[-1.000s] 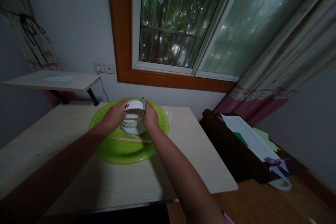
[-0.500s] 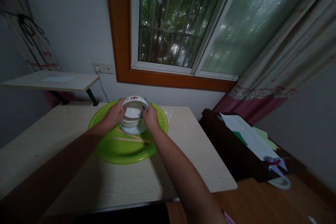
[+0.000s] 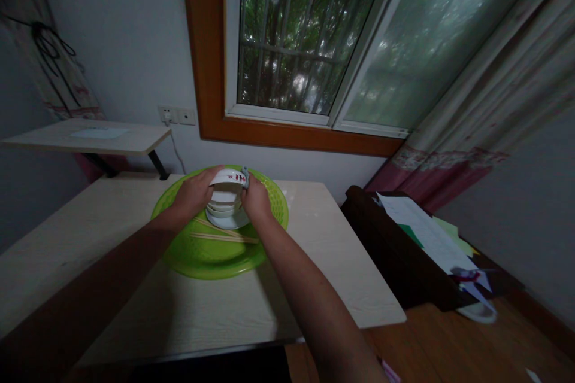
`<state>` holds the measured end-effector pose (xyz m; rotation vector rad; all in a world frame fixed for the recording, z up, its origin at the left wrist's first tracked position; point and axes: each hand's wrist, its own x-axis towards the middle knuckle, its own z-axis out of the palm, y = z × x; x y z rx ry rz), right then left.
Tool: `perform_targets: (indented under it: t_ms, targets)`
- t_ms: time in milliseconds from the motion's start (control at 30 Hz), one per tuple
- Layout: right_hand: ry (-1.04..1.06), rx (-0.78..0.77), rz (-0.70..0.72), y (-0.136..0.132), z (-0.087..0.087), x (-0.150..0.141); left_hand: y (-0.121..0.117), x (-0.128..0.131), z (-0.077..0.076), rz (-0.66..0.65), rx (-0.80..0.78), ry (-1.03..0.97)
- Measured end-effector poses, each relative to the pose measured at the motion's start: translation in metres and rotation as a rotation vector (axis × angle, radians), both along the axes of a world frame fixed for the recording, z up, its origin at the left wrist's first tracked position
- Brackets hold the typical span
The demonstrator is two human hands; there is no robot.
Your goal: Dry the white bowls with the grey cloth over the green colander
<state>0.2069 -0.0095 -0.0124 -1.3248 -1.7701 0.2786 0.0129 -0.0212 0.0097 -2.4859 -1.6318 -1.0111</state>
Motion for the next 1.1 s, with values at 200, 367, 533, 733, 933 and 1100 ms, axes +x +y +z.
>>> perform_targets:
  t_ms: [200, 367, 533, 733, 933, 1100]
  targets:
    - [0.126, -0.061, -0.065, 0.012, -0.007, 0.005, 0.007, 0.002, -0.007, 0.017, -0.006, -0.138]
    - [0.143, -0.064, -0.063, 0.013, -0.009, 0.005, 0.011, 0.0, -0.01, -0.017, -0.101, -0.2]
    - [0.114, -0.037, -0.032, 0.009, -0.006, 0.005, 0.011, -0.002, -0.009, -0.058, -0.057, -0.221]
    - [-0.054, 0.01, -0.019, 0.002, -0.001, 0.005, 0.007, 0.002, -0.008, -0.028, -0.048, -0.032]
    - [-0.05, 0.04, -0.015, 0.001, -0.001, 0.003, 0.003, 0.002, -0.007, -0.015, -0.009, 0.018]
    - [0.083, -0.039, -0.048, 0.01, -0.008, 0.005, 0.005, 0.004, -0.007, 0.003, -0.005, -0.088]
